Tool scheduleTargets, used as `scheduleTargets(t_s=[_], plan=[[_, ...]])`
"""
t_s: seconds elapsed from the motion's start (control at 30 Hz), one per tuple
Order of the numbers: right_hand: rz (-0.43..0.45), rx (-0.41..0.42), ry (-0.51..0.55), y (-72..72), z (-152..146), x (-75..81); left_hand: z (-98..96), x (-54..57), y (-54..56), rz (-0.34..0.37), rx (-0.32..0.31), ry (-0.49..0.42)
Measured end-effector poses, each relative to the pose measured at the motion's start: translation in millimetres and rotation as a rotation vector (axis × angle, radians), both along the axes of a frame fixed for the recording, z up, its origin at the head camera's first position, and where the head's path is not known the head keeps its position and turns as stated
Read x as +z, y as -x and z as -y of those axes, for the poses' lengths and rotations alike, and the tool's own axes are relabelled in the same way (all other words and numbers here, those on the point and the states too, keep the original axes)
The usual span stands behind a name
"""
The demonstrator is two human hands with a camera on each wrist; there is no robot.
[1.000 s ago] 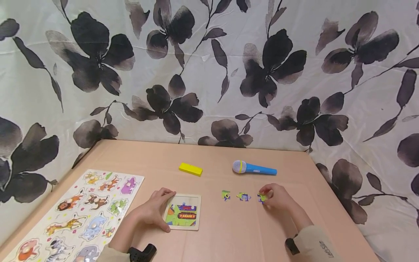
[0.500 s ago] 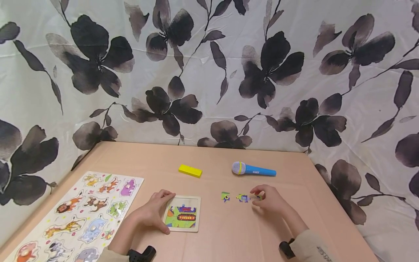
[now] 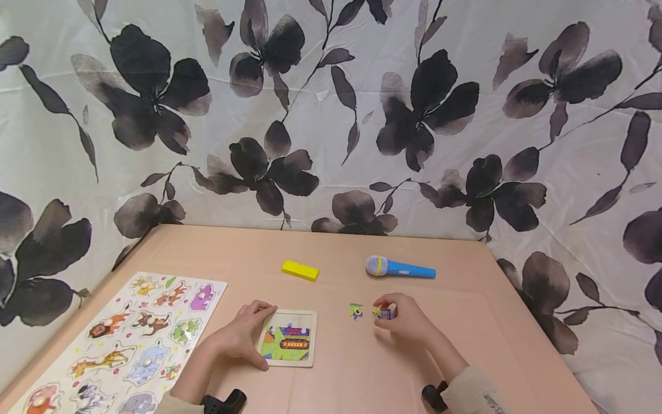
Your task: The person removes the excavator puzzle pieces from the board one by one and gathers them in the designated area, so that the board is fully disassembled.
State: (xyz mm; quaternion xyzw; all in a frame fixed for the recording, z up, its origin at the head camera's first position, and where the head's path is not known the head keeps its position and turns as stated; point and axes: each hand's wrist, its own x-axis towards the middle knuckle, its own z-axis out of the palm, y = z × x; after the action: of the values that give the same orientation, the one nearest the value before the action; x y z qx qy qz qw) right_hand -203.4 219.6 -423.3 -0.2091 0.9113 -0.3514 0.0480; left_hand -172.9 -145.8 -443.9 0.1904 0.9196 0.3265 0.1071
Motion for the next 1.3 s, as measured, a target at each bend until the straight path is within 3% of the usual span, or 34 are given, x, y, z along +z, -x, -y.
scheduleTargets(t_s=[0.87, 1.3], plan=[[0.047, 0.124, 0.025, -10.3, 85, 2.5, -1.9, -0.4, 0.3, -0.005, -0.005, -0.005], [0.158, 0.157, 0.068, -13.6, 131, 5.0, -0.7, 1.4, 1.6, -0.008, 0.001, 0.004]])
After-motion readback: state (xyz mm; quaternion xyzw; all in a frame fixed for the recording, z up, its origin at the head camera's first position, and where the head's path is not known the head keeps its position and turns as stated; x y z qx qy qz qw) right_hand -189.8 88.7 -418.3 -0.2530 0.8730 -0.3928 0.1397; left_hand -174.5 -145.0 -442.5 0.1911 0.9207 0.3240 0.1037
